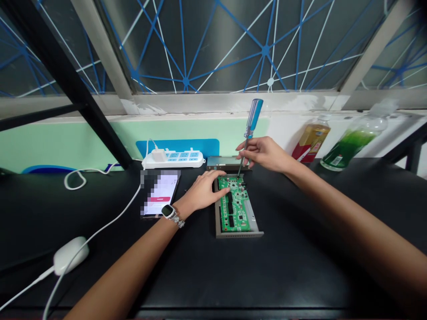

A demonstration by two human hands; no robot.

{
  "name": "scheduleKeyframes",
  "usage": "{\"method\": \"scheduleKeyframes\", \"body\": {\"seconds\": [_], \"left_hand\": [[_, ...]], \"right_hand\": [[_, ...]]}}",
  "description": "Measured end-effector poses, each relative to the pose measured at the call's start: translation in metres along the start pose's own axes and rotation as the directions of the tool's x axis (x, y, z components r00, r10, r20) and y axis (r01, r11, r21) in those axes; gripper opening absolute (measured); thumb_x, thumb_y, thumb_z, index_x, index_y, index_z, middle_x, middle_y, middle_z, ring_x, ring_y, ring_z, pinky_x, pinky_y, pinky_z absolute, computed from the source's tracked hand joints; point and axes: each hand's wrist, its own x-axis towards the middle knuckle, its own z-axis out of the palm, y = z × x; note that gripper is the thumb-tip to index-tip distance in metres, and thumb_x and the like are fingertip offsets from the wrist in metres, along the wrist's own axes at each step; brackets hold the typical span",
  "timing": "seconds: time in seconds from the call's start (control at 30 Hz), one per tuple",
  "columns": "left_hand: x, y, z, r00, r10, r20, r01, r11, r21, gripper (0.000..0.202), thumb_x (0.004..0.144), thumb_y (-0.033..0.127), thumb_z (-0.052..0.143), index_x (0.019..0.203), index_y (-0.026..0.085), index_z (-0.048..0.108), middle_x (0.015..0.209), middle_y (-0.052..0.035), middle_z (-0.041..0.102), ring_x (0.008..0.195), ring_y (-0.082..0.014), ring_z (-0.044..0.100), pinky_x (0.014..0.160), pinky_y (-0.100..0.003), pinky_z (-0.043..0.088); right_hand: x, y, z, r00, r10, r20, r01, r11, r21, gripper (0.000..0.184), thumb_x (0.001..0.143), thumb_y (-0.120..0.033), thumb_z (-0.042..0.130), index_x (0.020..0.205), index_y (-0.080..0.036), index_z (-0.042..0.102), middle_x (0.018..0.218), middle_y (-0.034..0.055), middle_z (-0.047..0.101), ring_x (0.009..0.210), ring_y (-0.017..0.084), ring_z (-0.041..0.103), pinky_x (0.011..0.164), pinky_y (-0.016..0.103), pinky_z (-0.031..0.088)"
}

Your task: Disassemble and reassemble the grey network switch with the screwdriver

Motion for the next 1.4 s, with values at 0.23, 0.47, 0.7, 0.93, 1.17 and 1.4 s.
{"method": "scheduleKeyframes", "body": {"seconds": [0.23, 0.47, 0.7, 0.93, 1.17, 1.4], "left_hand": [[-0.0007, 0.0019, -0.0006, 1.000, -0.012, 0.006, 0.012, 1.000, 0.016, 0.048, 0.090, 0.044, 0.061, 0.132, 0.023, 0.054, 0.132, -0.0106, 0.060, 0.124, -0.0307, 0.054, 0.105, -0.051, 0.042], [-0.0007, 0.0037, -0.0007, 1.000, -0.023, 0.014, 0.022, 1.000, 0.022, 0.048, 0.090, 0.045, 0.061, 0.132, 0.024, 0.053, 0.135, -0.0108, 0.058, 0.127, -0.0326, 0.052, 0.106, -0.054, 0.040], [-0.0004, 0.0025, -0.0007, 1.000, -0.015, 0.013, 0.015, 1.000, 0.022, 0.046, 0.090, 0.045, 0.061, 0.131, 0.025, 0.054, 0.133, -0.0101, 0.059, 0.126, -0.0325, 0.053, 0.104, -0.054, 0.041], [-0.0002, 0.0023, -0.0007, 1.000, -0.020, 0.019, 0.020, 0.999, 0.030, 0.047, 0.089, 0.045, 0.061, 0.131, 0.024, 0.054, 0.133, -0.0103, 0.059, 0.126, -0.0329, 0.053, 0.104, -0.054, 0.041], [-0.0001, 0.0028, -0.0008, 1.000, -0.014, 0.012, 0.013, 1.000, 0.028, 0.046, 0.090, 0.045, 0.061, 0.131, 0.026, 0.054, 0.133, -0.0094, 0.059, 0.126, -0.0324, 0.053, 0.105, -0.054, 0.040], [-0.0016, 0.0019, -0.0003, 1.000, -0.008, 0.016, 0.007, 0.999, 0.039, 0.046, 0.090, 0.045, 0.061, 0.131, 0.026, 0.054, 0.132, -0.0094, 0.060, 0.125, -0.0326, 0.053, 0.104, -0.054, 0.041]], "right_hand": [[-0.0022, -0.0022, 0.0028, 1.000, 0.019, -0.019, -0.020, 0.998, -0.067, 0.023, 0.084, -0.038, 0.071, 0.093, -0.019, 0.063, 0.074, 0.0050, 0.070, 0.063, 0.021, 0.070, 0.052, 0.035, 0.059], [-0.0025, -0.0017, 0.0059, 0.992, 0.006, -0.125, -0.024, 0.988, -0.149, 0.025, 0.082, -0.041, 0.073, 0.084, -0.018, 0.062, 0.064, 0.0046, 0.068, 0.057, 0.021, 0.069, 0.052, 0.036, 0.060], [-0.0024, 0.0019, 0.0067, 0.998, 0.027, -0.056, -0.034, 0.991, -0.127, 0.020, 0.086, -0.038, 0.067, 0.082, -0.019, 0.061, 0.071, 0.0073, 0.072, 0.055, 0.021, 0.070, 0.051, 0.037, 0.060], [-0.0030, -0.0015, 0.0052, 1.000, 0.018, 0.024, -0.015, 0.992, -0.126, 0.021, 0.091, -0.039, 0.061, 0.097, -0.019, 0.061, 0.082, 0.0084, 0.072, 0.061, 0.021, 0.072, 0.048, 0.036, 0.061], [-0.0036, -0.0018, 0.0070, 0.993, -0.014, -0.113, -0.017, 0.962, -0.271, 0.029, 0.087, -0.046, 0.065, 0.097, -0.019, 0.062, 0.079, 0.0083, 0.073, 0.053, 0.022, 0.069, 0.047, 0.038, 0.058], [-0.0045, -0.0030, 0.0075, 0.995, -0.018, -0.098, -0.010, 0.959, -0.282, 0.023, 0.089, -0.042, 0.063, 0.088, -0.020, 0.060, 0.063, 0.0040, 0.069, 0.046, 0.020, 0.066, 0.049, 0.037, 0.056]]}}
